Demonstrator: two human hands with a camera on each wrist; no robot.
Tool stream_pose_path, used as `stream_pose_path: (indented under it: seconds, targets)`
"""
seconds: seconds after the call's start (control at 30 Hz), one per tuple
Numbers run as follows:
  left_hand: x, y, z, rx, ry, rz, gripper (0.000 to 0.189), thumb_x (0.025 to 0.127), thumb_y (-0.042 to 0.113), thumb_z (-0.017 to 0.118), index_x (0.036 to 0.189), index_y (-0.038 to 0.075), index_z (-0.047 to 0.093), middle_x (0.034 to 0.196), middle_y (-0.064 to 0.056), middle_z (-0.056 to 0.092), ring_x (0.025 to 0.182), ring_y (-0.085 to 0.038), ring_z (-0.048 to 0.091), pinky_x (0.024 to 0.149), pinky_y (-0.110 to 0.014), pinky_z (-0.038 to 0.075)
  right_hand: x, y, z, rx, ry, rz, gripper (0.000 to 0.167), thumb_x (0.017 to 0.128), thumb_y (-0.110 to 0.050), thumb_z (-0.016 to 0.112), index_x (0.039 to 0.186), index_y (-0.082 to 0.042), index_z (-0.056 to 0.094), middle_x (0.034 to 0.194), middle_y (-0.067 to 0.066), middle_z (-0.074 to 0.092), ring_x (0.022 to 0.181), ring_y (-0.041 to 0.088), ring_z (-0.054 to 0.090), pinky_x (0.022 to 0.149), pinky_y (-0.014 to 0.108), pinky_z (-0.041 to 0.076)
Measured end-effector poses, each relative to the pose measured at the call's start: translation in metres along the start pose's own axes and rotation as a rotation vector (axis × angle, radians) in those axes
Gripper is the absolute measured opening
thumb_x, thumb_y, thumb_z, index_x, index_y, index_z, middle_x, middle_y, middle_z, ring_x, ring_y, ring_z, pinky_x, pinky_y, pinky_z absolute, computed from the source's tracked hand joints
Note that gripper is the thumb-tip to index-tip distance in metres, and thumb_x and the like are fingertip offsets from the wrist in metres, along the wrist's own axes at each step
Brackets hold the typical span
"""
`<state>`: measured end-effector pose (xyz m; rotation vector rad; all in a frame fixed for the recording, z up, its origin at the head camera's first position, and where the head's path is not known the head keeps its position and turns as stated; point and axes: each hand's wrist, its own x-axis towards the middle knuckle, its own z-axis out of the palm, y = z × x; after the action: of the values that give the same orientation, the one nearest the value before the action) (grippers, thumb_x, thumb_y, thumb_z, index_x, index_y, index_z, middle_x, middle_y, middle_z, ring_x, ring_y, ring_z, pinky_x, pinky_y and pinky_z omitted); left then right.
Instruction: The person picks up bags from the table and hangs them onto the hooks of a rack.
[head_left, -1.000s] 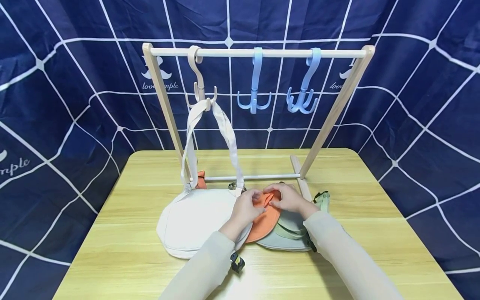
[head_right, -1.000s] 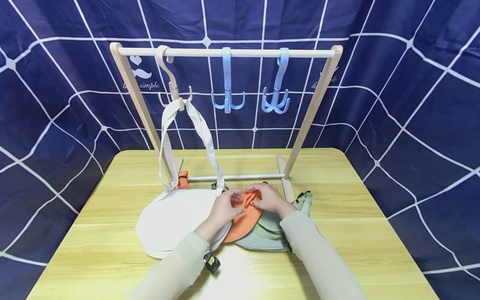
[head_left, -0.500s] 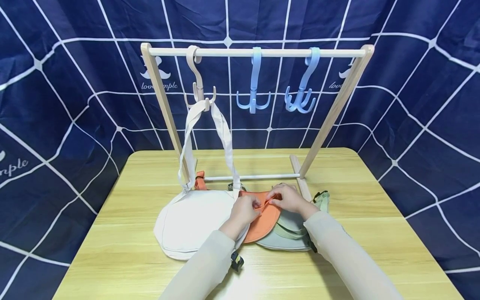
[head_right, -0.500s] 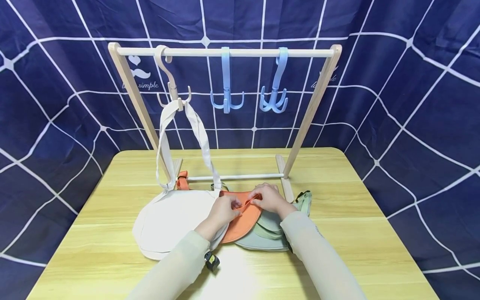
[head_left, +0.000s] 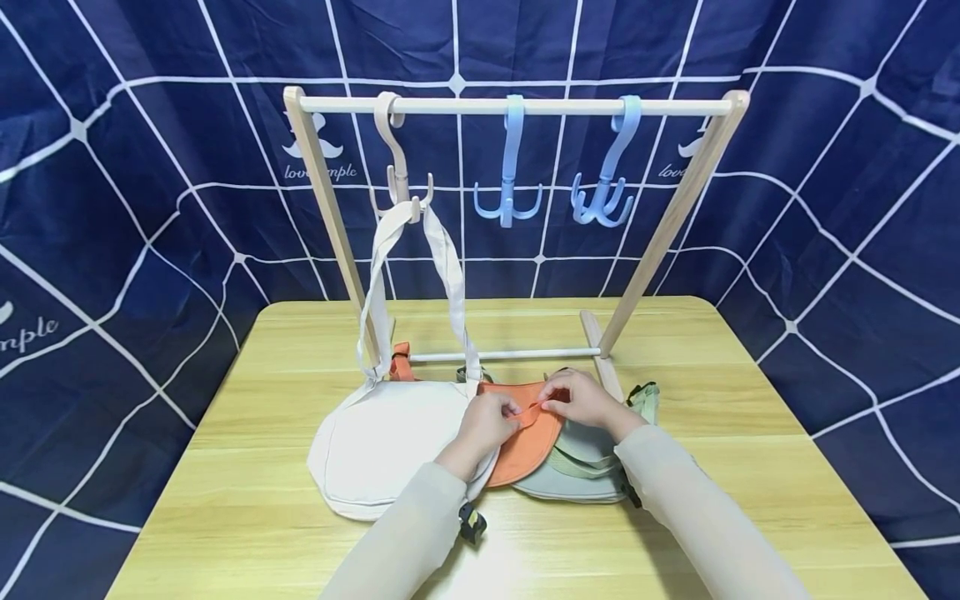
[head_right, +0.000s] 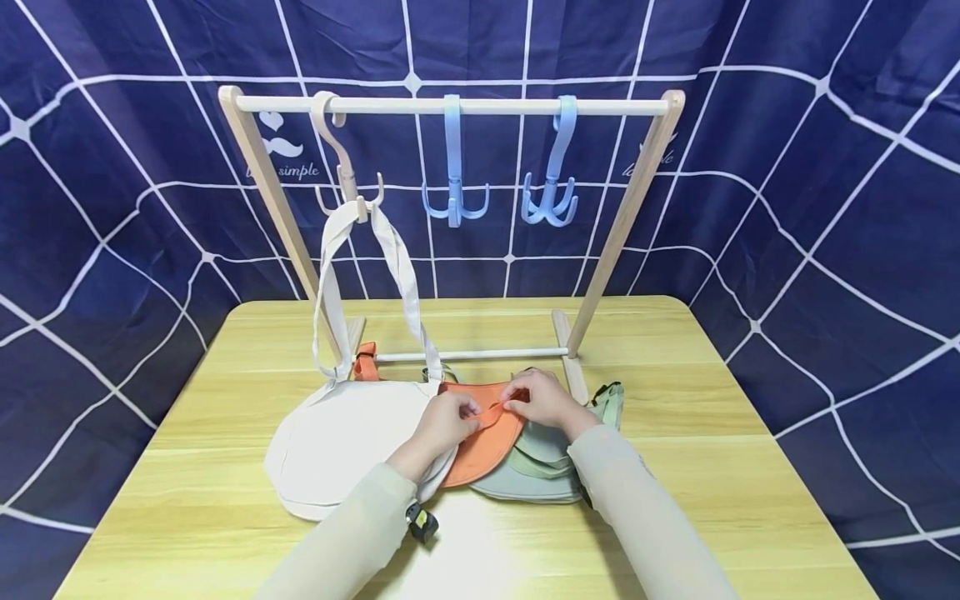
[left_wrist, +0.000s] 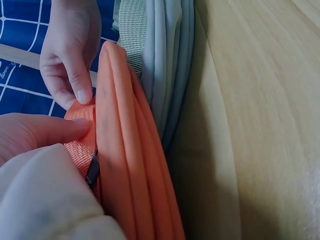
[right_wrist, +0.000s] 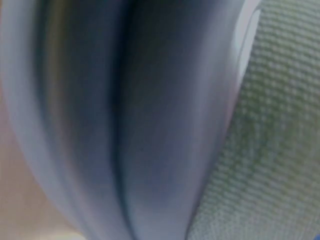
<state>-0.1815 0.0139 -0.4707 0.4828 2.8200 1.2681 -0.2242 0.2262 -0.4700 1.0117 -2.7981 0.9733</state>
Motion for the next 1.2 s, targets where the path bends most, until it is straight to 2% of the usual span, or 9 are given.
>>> stream_pose_path:
  seconds: [0.13,0.27,0.6,0.7,0.8,0.9,1.07,1.2]
  targets:
    - [-0.001,-0.003,-0.001,-0.055,0.003,0.015,0.009,0.075,0.005,0.076,0.076,0.011,0.069,0.068,0.007,0.061,0.065,-0.006,0.055,0.064,-0.021,0.046,0.0,0.0,-0.001,0.004,-0.001,-0.038,0.004,0.082,-0.014,0.076,0.082,-0.016,0.072,0.089,-0.007,0.066,0.091,0.02,0.059,0.084,0.04,0.045]
    - [-0.002,-0.008,0.0,-0.116,0.001,0.029,0.008,0.076,0.005,0.076,0.08,0.009,0.07,0.071,0.005,0.064,0.067,-0.006,0.057,0.065,-0.021,0.047,0.0,-0.003,-0.002,0.026,-0.006,-0.033,0.007,0.082,-0.011,0.075,0.084,-0.017,0.072,0.087,-0.009,0.066,0.091,0.018,0.059,0.086,0.04,0.045]
    - [-0.005,-0.009,0.0,-0.274,0.024,0.048,0.012,0.077,0.007,0.079,0.085,0.004,0.071,0.077,0.001,0.067,0.068,-0.006,0.06,0.067,-0.02,0.049,0.0,-0.006,-0.008,0.135,-0.053,0.018,0.008,0.084,-0.007,0.071,0.087,-0.014,0.07,0.086,-0.006,0.066,0.082,0.012,0.058,0.075,0.031,0.048]
    - [-0.006,-0.006,0.0,-0.31,0.033,0.06,0.012,0.076,0.007,0.079,0.085,0.004,0.072,0.076,0.0,0.068,0.066,-0.005,0.059,0.065,-0.02,0.05,0.001,-0.008,-0.012,0.191,-0.075,0.037,0.007,0.085,-0.004,0.071,0.087,-0.011,0.07,0.085,-0.002,0.067,0.078,0.011,0.058,0.071,0.028,0.048]
    - [-0.005,-0.002,0.001,-0.346,0.038,0.06,0.01,0.077,0.006,0.079,0.085,0.004,0.072,0.075,0.001,0.068,0.063,-0.002,0.057,0.061,-0.019,0.049,0.0,-0.009,-0.016,0.201,-0.093,0.045,0.008,0.085,-0.002,0.07,0.087,-0.009,0.07,0.087,0.004,0.068,0.078,0.01,0.057,0.072,0.028,0.049]
    - [-0.004,0.002,0.002,-0.373,0.042,0.062,0.009,0.077,0.006,0.078,0.084,0.005,0.072,0.074,0.001,0.067,0.061,-0.002,0.056,0.059,-0.019,0.049,-0.001,-0.009,-0.022,0.189,-0.093,0.039,0.009,0.085,0.002,0.069,0.087,-0.007,0.069,0.087,0.009,0.068,0.08,0.01,0.057,0.074,0.036,0.048]
    - [0.001,0.015,0.0,-0.424,0.044,0.071,0.009,0.077,0.004,0.078,0.083,0.004,0.072,0.075,0.001,0.067,0.064,-0.002,0.056,0.06,-0.019,0.049,-0.002,-0.014,-0.038,0.208,-0.081,-0.011,0.003,0.085,0.004,0.066,0.085,0.001,0.067,0.081,0.008,0.067,0.079,0.012,0.057,0.074,0.048,0.046]
    - [0.006,0.027,-0.005,-0.471,0.035,0.079,0.01,0.078,0.004,0.077,0.086,0.002,0.072,0.078,-0.001,0.067,0.067,-0.003,0.057,0.062,-0.019,0.05,-0.003,-0.019,-0.053,0.247,-0.053,-0.03,0.005,0.082,0.005,0.064,0.082,0.0,0.064,0.08,0.003,0.065,0.081,0.012,0.057,0.078,0.04,0.046]
